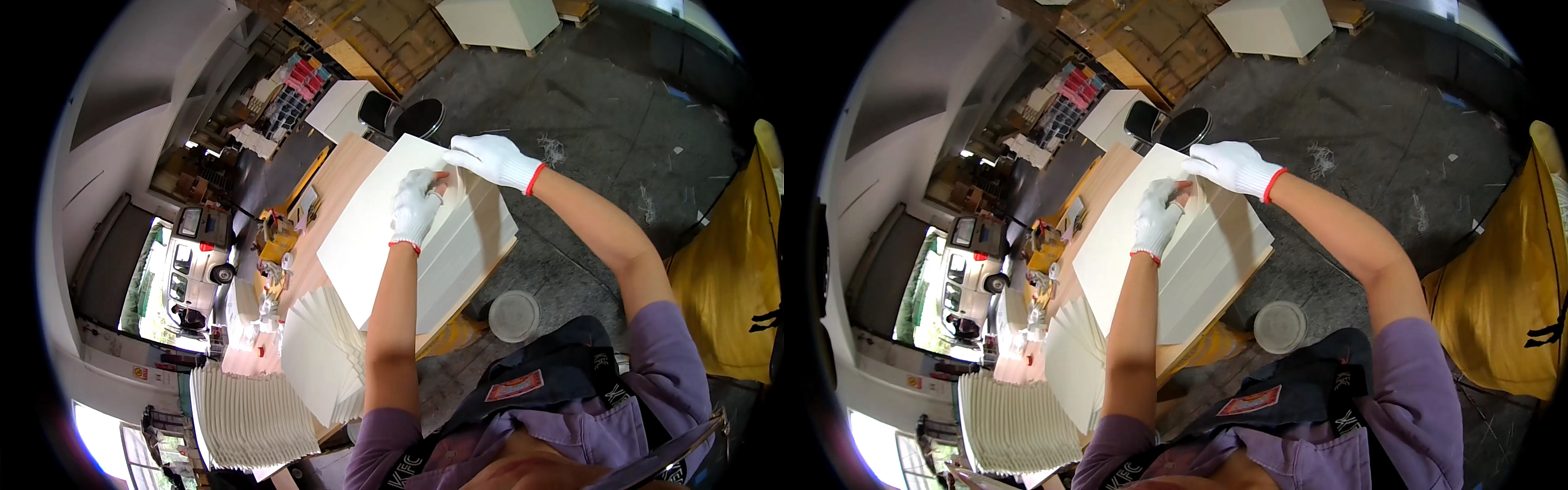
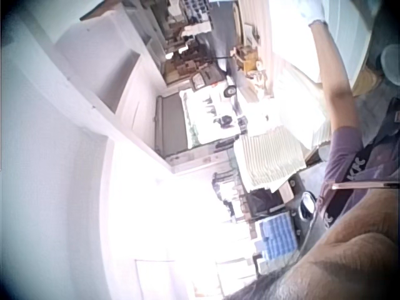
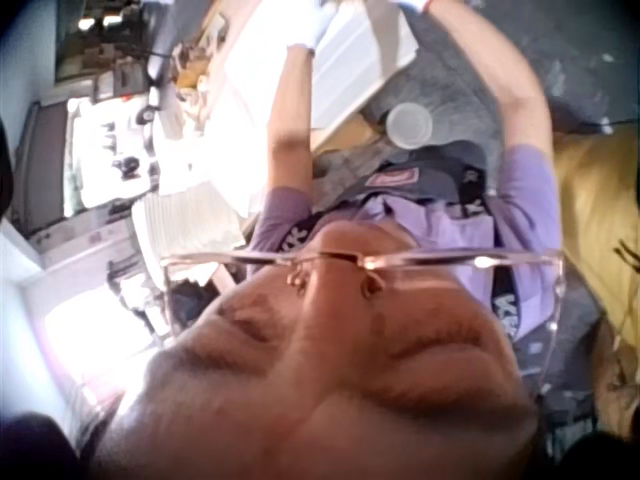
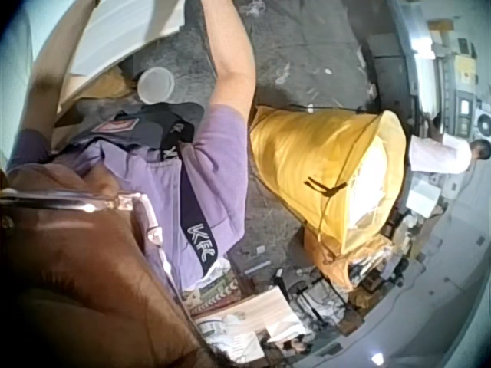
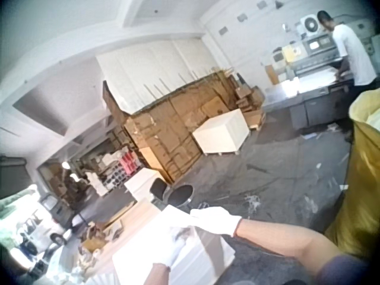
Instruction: The person stacks white rectangular sheets on a wooden table. They pick up small batches of sheets from a pile, align them, and place them onto a growing stack. The person repeats this process, handling the sheets with gloved hands.
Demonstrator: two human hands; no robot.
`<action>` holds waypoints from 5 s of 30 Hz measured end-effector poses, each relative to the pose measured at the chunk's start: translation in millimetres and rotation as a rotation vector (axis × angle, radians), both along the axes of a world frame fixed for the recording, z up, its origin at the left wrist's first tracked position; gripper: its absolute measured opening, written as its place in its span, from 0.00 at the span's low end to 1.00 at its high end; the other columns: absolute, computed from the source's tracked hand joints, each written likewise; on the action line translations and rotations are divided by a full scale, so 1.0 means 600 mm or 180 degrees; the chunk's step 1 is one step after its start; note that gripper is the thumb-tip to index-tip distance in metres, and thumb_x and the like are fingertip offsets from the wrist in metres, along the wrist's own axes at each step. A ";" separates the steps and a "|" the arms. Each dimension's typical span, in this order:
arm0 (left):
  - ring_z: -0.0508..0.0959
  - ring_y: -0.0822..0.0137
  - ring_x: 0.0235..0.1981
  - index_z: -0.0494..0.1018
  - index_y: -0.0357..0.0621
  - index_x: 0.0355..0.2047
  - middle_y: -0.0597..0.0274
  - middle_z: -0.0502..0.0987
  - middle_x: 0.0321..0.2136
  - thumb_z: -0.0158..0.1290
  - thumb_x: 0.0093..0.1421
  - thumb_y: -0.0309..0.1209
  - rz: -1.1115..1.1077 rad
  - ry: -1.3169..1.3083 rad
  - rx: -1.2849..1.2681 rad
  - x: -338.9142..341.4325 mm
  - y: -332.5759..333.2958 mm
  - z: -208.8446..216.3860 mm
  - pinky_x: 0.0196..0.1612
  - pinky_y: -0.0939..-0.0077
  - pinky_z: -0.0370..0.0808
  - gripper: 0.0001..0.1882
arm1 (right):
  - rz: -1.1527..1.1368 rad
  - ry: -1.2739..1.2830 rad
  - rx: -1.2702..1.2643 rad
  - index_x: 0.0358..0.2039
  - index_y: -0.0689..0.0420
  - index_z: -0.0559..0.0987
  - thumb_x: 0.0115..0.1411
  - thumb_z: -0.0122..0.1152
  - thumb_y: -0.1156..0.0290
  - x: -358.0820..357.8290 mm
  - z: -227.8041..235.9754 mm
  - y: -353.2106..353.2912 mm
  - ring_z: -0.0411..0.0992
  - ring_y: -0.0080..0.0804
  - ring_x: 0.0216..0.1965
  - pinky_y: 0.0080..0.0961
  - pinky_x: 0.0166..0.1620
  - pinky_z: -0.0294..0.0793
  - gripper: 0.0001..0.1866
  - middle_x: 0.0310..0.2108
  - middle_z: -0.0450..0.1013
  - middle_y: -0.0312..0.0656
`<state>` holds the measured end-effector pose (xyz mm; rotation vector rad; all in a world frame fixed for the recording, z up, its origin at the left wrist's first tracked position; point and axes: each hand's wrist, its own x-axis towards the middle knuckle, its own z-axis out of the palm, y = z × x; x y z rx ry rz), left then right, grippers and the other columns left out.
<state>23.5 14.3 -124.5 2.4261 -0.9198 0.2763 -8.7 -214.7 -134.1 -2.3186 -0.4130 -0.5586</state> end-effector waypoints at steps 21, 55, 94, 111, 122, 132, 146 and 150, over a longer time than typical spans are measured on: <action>0.80 0.58 0.55 0.76 0.45 0.56 0.50 0.82 0.50 0.63 0.61 0.27 -0.0234 0.0875 -0.1155 -0.015 -0.007 -0.001 0.59 0.68 0.74 0.21 | -0.0310 0.0400 0.1323 0.41 0.58 0.77 0.72 0.43 0.39 -0.009 -0.036 0.034 0.77 0.50 0.36 0.42 0.42 0.72 0.31 0.31 0.76 0.51; 0.76 0.70 0.24 0.79 0.49 0.49 0.61 0.75 0.23 0.64 0.62 0.31 0.0354 0.0679 -0.0128 -0.042 -0.021 0.014 0.33 0.72 0.74 0.15 | -0.0640 0.0181 0.1113 0.41 0.55 0.75 0.74 0.41 0.43 -0.007 -0.053 0.043 0.77 0.56 0.38 0.49 0.41 0.73 0.27 0.32 0.78 0.54; 0.85 0.59 0.34 0.77 0.54 0.56 0.52 0.84 0.36 0.62 0.62 0.30 0.0238 0.0497 -0.0127 -0.059 -0.025 0.025 0.41 0.66 0.80 0.20 | -0.0437 0.0227 0.1530 0.38 0.54 0.74 0.72 0.46 0.42 -0.007 -0.056 0.041 0.77 0.55 0.36 0.46 0.39 0.71 0.26 0.30 0.77 0.52; 0.82 0.46 0.51 0.70 0.56 0.62 0.48 0.82 0.51 0.59 0.63 0.37 0.0472 0.0105 0.0402 0.004 -0.047 0.021 0.53 0.57 0.78 0.26 | -0.0376 0.0234 0.1712 0.38 0.55 0.74 0.71 0.52 0.47 -0.003 -0.069 0.042 0.76 0.48 0.32 0.43 0.37 0.71 0.21 0.27 0.76 0.46; 0.83 0.51 0.49 0.70 0.57 0.65 0.48 0.82 0.50 0.55 0.68 0.31 0.0220 0.0440 -0.0576 -0.055 -0.020 0.012 0.53 0.62 0.79 0.25 | -0.0555 0.0741 0.1036 0.38 0.56 0.80 0.67 0.53 0.37 -0.031 -0.044 -0.010 0.79 0.44 0.39 0.37 0.42 0.75 0.30 0.35 0.80 0.47; 0.75 0.73 0.34 0.79 0.47 0.54 0.63 0.79 0.35 0.51 0.70 0.29 0.0434 0.0917 -0.0346 -0.049 -0.024 0.025 0.41 0.75 0.74 0.15 | -0.0010 -0.0930 -0.0616 0.38 0.50 0.79 0.70 0.51 0.48 0.010 -0.028 -0.013 0.78 0.45 0.34 0.42 0.38 0.77 0.19 0.30 0.76 0.44; 0.73 0.69 0.27 0.79 0.52 0.54 0.62 0.75 0.27 0.67 0.59 0.35 0.0419 0.0807 -0.0200 -0.037 -0.016 0.010 0.37 0.72 0.74 0.22 | -0.0390 0.0410 0.1312 0.48 0.53 0.78 0.73 0.39 0.40 -0.011 -0.048 0.038 0.77 0.55 0.45 0.45 0.47 0.72 0.30 0.41 0.79 0.53; 0.75 0.68 0.29 0.79 0.52 0.55 0.59 0.78 0.29 0.64 0.62 0.34 0.0370 0.0770 -0.0175 -0.040 -0.015 0.014 0.39 0.72 0.75 0.20 | -0.0362 0.0293 0.1299 0.46 0.54 0.77 0.73 0.39 0.40 -0.013 -0.051 0.037 0.77 0.55 0.42 0.46 0.45 0.72 0.30 0.38 0.79 0.52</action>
